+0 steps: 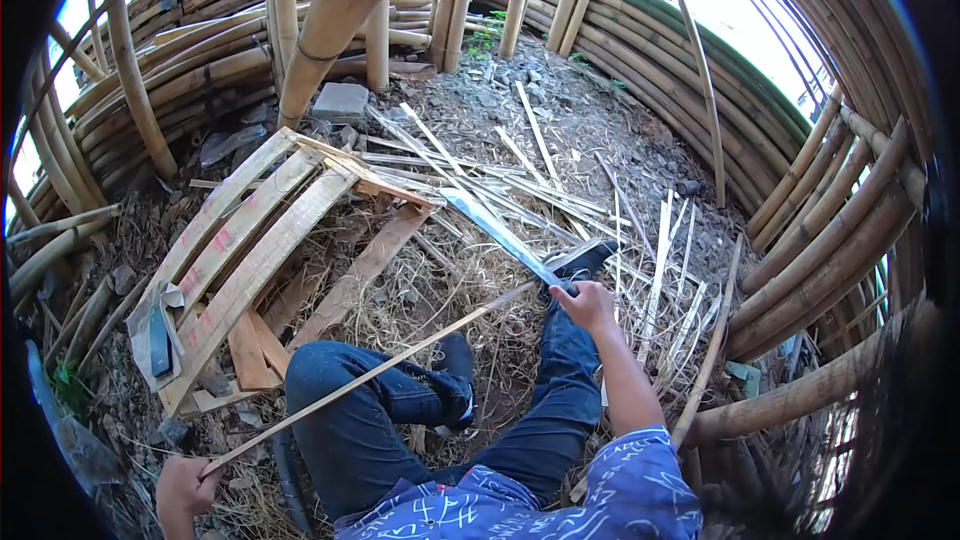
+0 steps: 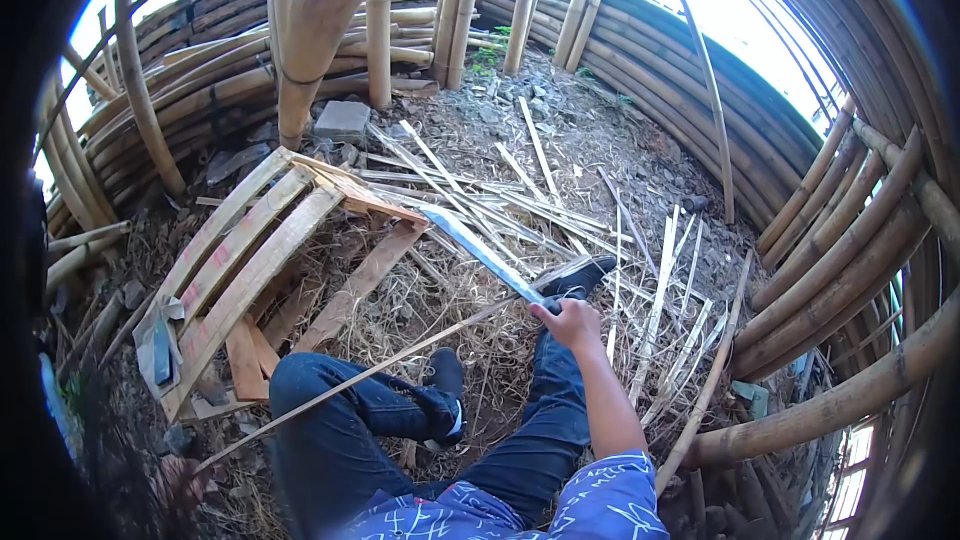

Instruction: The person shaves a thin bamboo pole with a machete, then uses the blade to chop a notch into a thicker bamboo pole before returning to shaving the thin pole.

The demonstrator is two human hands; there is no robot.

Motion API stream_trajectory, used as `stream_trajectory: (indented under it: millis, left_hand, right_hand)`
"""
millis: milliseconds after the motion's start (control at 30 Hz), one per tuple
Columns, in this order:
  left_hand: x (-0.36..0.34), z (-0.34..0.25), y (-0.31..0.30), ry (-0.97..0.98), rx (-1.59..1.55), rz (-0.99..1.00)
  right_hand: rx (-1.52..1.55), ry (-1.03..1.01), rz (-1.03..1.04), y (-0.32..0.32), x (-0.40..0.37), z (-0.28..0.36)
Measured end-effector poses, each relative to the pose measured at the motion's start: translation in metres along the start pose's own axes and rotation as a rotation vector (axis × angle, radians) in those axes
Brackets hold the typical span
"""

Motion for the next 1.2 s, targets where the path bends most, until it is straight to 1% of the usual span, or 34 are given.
stream_trajectory:
  millis: [67, 133, 200, 233, 267, 333, 367, 400, 467, 500, 533, 567, 600, 633, 667, 700, 733, 800, 867, 900, 933, 967, 1000, 1033, 1067, 1100, 1133, 1167, 1200]
  left_hand:
    - [-0.009, 0.016, 0.009, -0.013, 0.011, 0.011]
    - [-0.013, 0.019, 0.007, -0.028, 0.02, 0.02]
    - [-0.019, 0.011, 0.006, -0.045, -0.042, 0.081]
    - [-0.022, 0.015, 0.016, -0.049, -0.046, 0.08]
    - [-0.025, 0.027, 0.034, -0.061, -0.052, 0.035]
    - [-0.028, 0.042, 0.063, -0.085, -0.067, -0.05]
    - [-0.028, 0.039, 0.065, -0.09, -0.07, -0.044]
    - [-0.027, 0.034, 0.066, -0.111, -0.094, -0.038]
    - [-0.022, 0.022, 0.054, -0.14, -0.122, -0.022]
    - [-0.018, 0.015, 0.044, -0.151, -0.13, -0.014]
    - [-0.014, 0.006, 0.034, -0.163, -0.139, -0.01]
    - [-0.009, -0.008, 0.017, -0.083, -0.112, 0.004]
    - [-0.009, -0.015, 0.016, -0.079, -0.1, 0.003]
    - [-0.005, -0.02, 0.017, -0.133, -0.128, 0.026]
    - [-0.001, -0.022, 0.021, -0.188, -0.157, 0.05]
    - [0.008, -0.003, 0.033, -0.103, -0.266, 0.204]
    - [0.007, -0.013, 0.025, -0.101, -0.257, 0.204]
    - [0.005, -0.037, 0.012, -0.102, -0.204, 0.098]
    - [0.009, -0.028, 0.025, -0.097, -0.224, 0.086]
    - [0.015, -0.01, 0.039, -0.062, -0.273, 0.174]
    - [0.018, -0.009, 0.036, -0.029, -0.321, 0.264]
    - [0.018, -0.01, 0.033, -0.047, -0.272, 0.305]
    - [0.017, -0.009, 0.035, -0.057, -0.26, 0.305]
    - [0.019, -0.007, 0.043, -0.019, -0.302, 0.299]
    - [0.02, -0.004, 0.049, 0.015, -0.341, 0.293]
    - [0.022, -0.004, 0.052, -0.006, -0.324, 0.296]
    - [0.025, -0.009, 0.053, -0.018, -0.409, 0.341]
    - [0.026, -0.015, 0.053, -0.035, -0.499, 0.384]
    - [0.028, -0.025, 0.048, -0.019, -0.502, 0.409]
  right_hand:
    - [0.04, -0.01, -0.078, -0.004, 0.008, -0.03]
    - [0.119, 0.26, -0.142, -0.017, 0.024, -0.073]
    - [0.079, 0.487, -0.296, 0.003, 0.053, -0.159]
    - [0.285, 0.595, -0.262, 0.001, 0.049, -0.169]
    - [0.362, 0.546, -0.37, 0.01, 0.045, -0.178]
    - [0.364, 0.644, -0.276, 0.006, 0.025, -0.173]
    - [0.402, 0.613, -0.273, 0.005, 0.011, -0.162]
    - [0.395, 0.614, -0.266, 0.014, 0.011, -0.171]
    - [0.375, 0.426, -0.293, 0.038, 0.009, -0.198]
    - [0.394, 0.427, -0.27, 0.031, 0.0, -0.176]
    - [0.326, 0.35, -0.347, 0.041, -0.001, -0.176]
    - [0.397, 0.336, -0.302, 0.041, -0.006, -0.164]
    - [0.469, 0.318, -0.26, 0.035, -0.012, -0.142]
    - [0.578, 0.289, -0.22, 0.033, -0.019, -0.124]
    - [0.583, 0.295, -0.222, 0.027, -0.027, -0.101]
    - [0.659, 0.278, -0.202, 0.021, -0.034, -0.076]
    - [0.735, 0.26, -0.181, 0.021, -0.04, -0.062]
    - [0.749, 0.227, -0.202, 0.041, -0.043, -0.058]
    - [0.861, 0.129, -0.21, 0.053, -0.055, -0.029]
    - [0.824, 0.087, -0.255, 0.06, -0.061, -0.017]
    - [0.829, 0.082, -0.263, 0.059, -0.07, 0.001]
    - [0.901, 0.089, -0.246, 0.059, -0.08, 0.015]
    - [0.975, 0.094, -0.225, 0.061, -0.09, 0.027]
    - [0.99, 0.1, -0.212, 0.067, -0.098, 0.036]
    - [1.053, 0.037, -0.222, 0.073, -0.107, 0.046]
    - [1.118, -0.024, -0.23, 0.079, -0.116, 0.055]
    - [1.137, -0.012, -0.207, 0.085, -0.125, 0.061]
    - [1.135, -0.052, -0.165, 0.09, -0.134, 0.066]
    - [1.136, -0.095, -0.125, 0.093, -0.141, 0.073]
Point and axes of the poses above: each hand's wrist, its own x-axis towards the middle knuckle, its own y-axis out of the palm, z = x × y, the point moved 1 cm from there along x, towards the middle knuckle, and after that the axes turned 13 degrees about x, right-handed, at the moved point
